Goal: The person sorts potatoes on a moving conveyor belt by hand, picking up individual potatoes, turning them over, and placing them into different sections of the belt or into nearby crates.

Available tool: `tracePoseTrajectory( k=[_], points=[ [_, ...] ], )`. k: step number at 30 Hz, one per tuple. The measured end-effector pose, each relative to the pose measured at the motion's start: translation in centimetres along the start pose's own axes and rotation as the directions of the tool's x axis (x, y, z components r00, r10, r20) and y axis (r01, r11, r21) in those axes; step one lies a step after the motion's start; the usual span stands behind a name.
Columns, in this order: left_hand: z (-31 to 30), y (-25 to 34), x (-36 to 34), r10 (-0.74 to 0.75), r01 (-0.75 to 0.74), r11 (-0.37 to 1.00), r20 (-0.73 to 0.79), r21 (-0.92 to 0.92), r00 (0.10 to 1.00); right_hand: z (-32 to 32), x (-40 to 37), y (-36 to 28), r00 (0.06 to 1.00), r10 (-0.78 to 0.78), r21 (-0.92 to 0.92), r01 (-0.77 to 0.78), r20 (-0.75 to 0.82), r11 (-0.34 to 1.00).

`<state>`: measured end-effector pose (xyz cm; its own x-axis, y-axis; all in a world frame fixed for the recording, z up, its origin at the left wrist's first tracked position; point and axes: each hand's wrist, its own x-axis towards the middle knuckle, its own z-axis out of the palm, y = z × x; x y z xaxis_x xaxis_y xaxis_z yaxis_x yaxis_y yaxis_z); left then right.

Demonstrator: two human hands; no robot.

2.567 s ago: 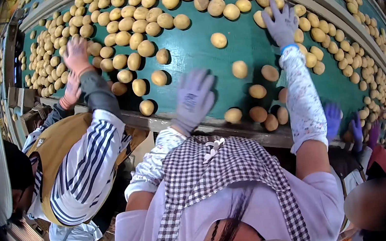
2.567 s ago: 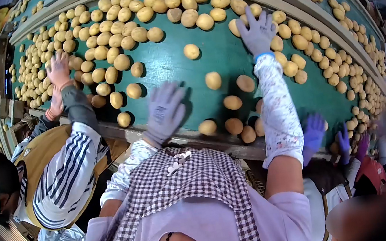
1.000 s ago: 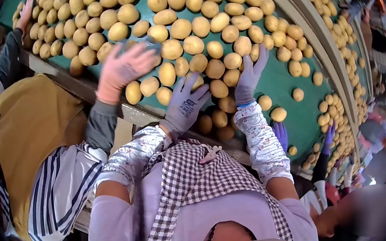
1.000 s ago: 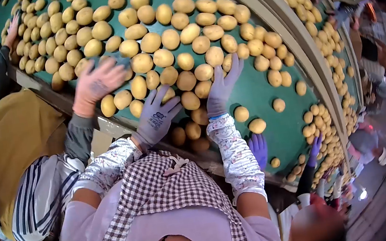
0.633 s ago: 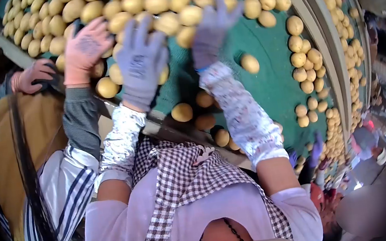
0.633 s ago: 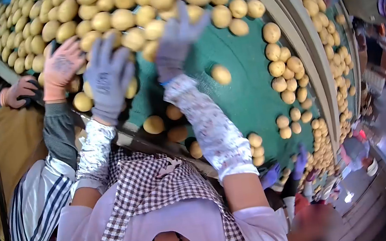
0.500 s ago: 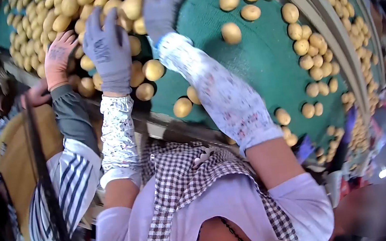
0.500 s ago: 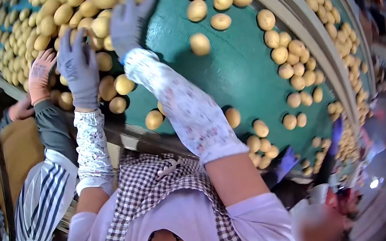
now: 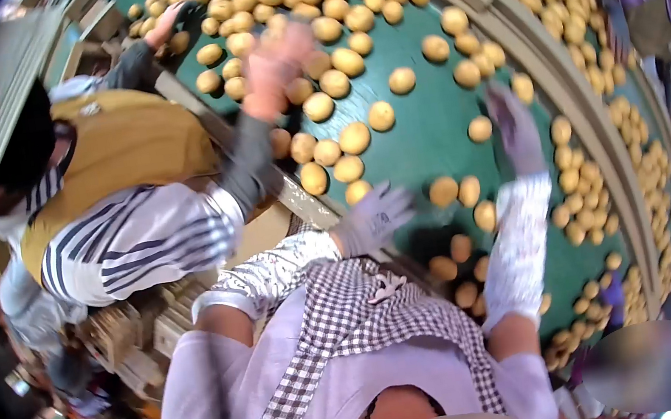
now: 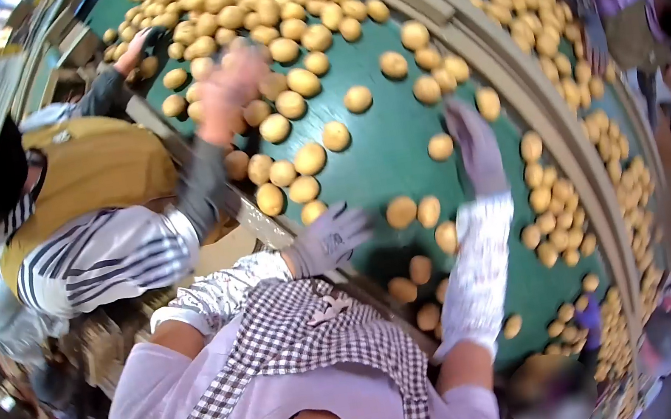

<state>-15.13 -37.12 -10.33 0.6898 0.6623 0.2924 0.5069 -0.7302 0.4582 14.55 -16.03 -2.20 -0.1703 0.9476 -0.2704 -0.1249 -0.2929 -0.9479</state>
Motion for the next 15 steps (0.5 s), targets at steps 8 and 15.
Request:
tracePoseTrajectory(
  k=[8, 15],
  points=[
    [7.0, -7.1, 9.1, 0.178, -0.152, 0.742, 0.027, 0.653, 0.984, 2.7, -10.9, 6.5, 0.972, 0.063, -0.077, -0.083, -0.228, 0.994],
    [0.1, -9.1, 8.8, 0.056, 0.028, 0.693, -0.092, 0.720, 0.994, 12.3, -6.9, 9.8, 0.972, 0.102, 0.250, -0.047, -0.211, 0.967]
  ],
)
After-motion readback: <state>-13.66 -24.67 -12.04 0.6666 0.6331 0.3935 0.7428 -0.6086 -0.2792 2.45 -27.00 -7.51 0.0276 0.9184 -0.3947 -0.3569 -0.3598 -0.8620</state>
